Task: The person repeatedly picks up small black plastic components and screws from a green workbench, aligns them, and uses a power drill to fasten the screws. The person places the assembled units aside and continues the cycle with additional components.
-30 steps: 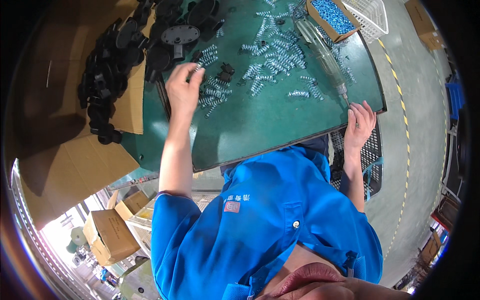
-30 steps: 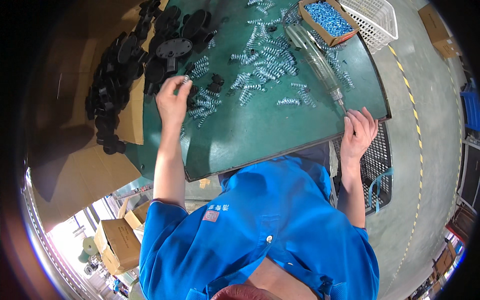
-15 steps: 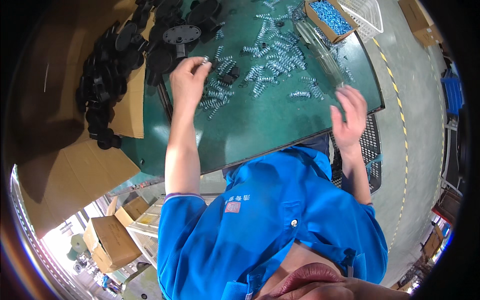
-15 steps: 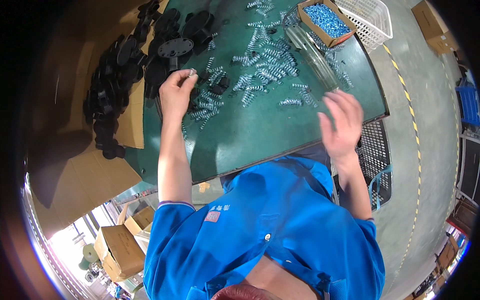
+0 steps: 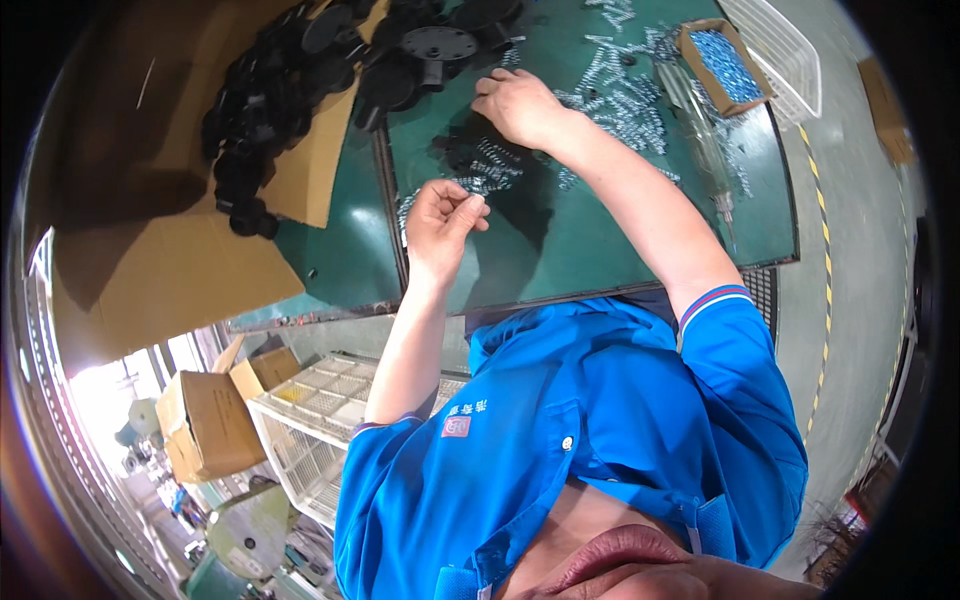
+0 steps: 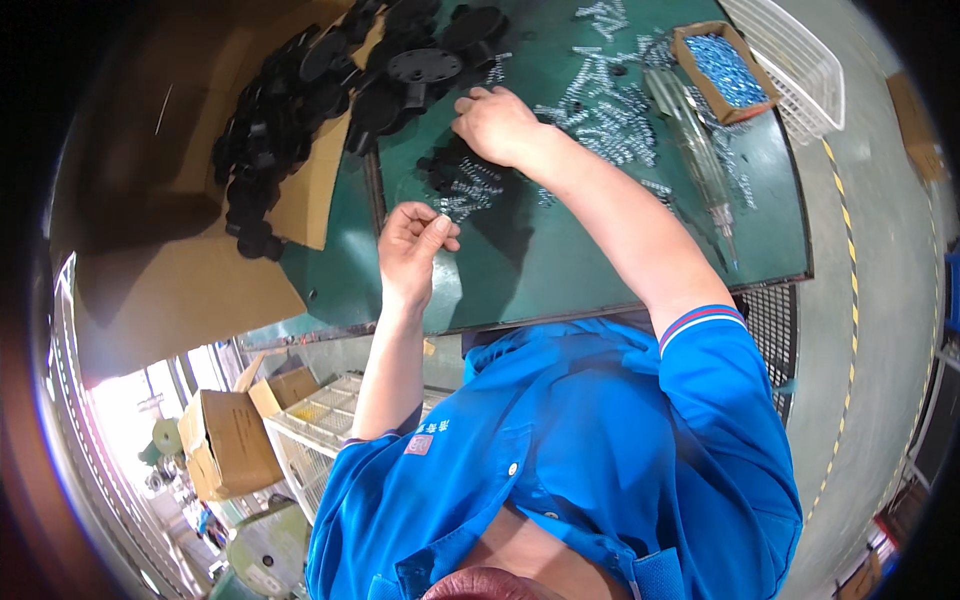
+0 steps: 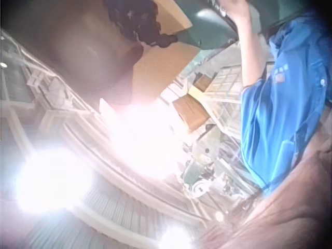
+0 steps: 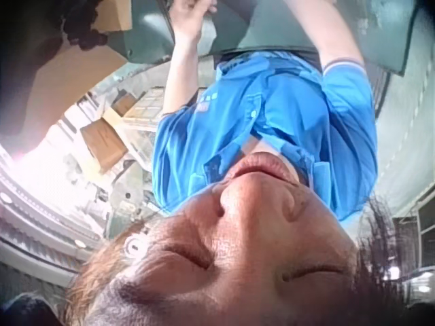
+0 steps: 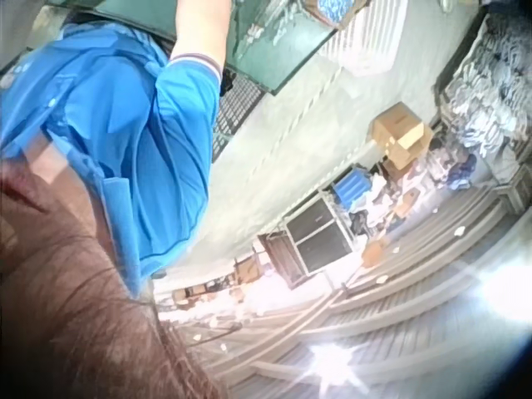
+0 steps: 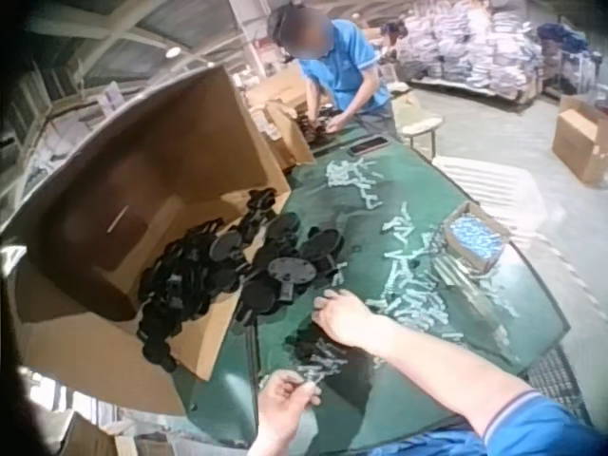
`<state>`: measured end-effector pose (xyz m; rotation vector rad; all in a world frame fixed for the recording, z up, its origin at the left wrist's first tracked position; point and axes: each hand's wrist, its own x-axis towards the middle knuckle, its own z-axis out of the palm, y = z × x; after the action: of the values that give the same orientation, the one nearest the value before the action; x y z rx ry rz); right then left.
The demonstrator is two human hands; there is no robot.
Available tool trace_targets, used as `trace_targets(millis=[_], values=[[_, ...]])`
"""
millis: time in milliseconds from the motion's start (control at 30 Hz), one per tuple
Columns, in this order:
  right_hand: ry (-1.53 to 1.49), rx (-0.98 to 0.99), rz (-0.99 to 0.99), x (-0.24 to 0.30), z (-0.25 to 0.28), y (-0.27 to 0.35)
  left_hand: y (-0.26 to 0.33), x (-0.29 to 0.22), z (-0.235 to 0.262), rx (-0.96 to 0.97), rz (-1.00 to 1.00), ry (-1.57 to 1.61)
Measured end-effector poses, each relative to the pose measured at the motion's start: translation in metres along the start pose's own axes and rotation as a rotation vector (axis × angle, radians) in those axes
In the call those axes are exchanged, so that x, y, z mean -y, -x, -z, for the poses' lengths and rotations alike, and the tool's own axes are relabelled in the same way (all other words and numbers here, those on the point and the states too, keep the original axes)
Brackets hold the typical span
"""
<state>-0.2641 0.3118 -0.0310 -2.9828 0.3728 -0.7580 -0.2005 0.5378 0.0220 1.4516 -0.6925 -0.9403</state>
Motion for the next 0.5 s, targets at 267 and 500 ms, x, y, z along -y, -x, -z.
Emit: trace_targets(millis=[267, 500], values=[[-0.698, -0.128, -0.236, 0.017, 0.082, 0.050, 0.006, 0.017, -0.002, 0.114, 0.155, 0.576], [-0.949, -0.176, -0.330, 0.047, 0.121, 0.114, -0.004, 0.021, -0.028, 0.233, 0.200, 0.470]])
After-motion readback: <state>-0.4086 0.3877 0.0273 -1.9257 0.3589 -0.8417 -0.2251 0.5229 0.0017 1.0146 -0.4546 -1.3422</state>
